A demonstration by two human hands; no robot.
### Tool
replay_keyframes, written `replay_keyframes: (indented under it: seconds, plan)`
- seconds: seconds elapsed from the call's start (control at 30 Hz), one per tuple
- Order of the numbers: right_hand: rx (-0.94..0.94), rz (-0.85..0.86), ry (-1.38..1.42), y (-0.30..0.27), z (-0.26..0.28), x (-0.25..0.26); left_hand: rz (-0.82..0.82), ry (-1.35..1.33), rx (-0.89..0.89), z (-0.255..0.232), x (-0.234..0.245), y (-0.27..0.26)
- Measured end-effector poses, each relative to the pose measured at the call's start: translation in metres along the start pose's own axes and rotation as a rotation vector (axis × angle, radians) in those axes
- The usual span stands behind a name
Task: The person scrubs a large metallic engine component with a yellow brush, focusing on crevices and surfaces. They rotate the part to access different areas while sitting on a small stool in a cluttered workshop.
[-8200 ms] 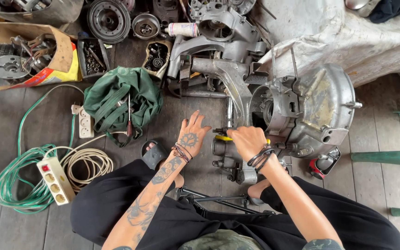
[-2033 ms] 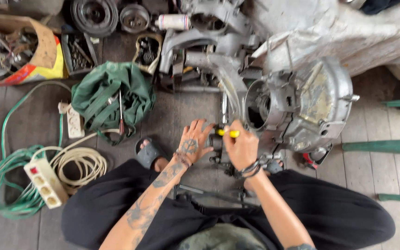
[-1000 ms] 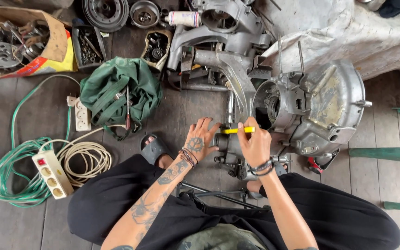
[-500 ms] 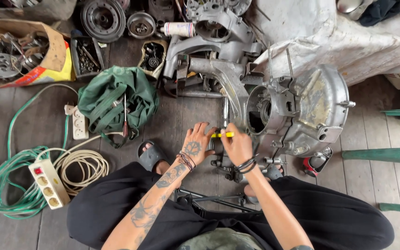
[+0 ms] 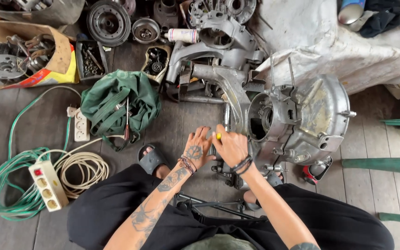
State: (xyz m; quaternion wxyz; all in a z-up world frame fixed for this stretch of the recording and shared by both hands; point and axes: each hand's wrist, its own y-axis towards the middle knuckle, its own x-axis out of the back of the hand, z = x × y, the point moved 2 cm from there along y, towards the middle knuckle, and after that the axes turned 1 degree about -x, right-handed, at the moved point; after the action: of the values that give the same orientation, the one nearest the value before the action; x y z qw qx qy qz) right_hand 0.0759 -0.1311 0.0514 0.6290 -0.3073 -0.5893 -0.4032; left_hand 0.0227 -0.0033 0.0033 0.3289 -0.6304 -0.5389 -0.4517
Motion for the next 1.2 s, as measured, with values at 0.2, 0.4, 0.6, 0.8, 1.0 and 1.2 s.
replay_keyframes:
  seconds: [0.2, 0.4, 0.6, 0.8, 1.0, 1.2]
  plan:
    - [0.081, -0.257, -0.075, -0.036, 0.03, 0.04, -0.021, -0.05, 0.001, 0.004, -0.008, 0.0]
    - [0.004, -0.4, -0.072, -0.036, 0.008, 0.017, -0.011, -0.096, 0.014, 0.006, -0.004, -0.002]
    - [-0.027, -0.341, 0.231, -0.042, -0.003, 0.014, 0.039, -0.236, 0.077, 0.012, -0.004, -0.001]
    - [-0.105, -0.348, 0.308, -0.041, -0.013, 0.057, 0.053, -0.397, 0.15, 0.017, -0.016, -0.005]
    - [-0.112, -0.252, 0.175, -0.036, -0.016, -0.004, 0.044, -0.398, 0.13, 0.02, -0.019, -0.004]
    - [-0.166, -0.22, 0.254, -0.039, -0.022, 0.03, 0.064, -0.43, 0.134, 0.022, -0.022, -0.004]
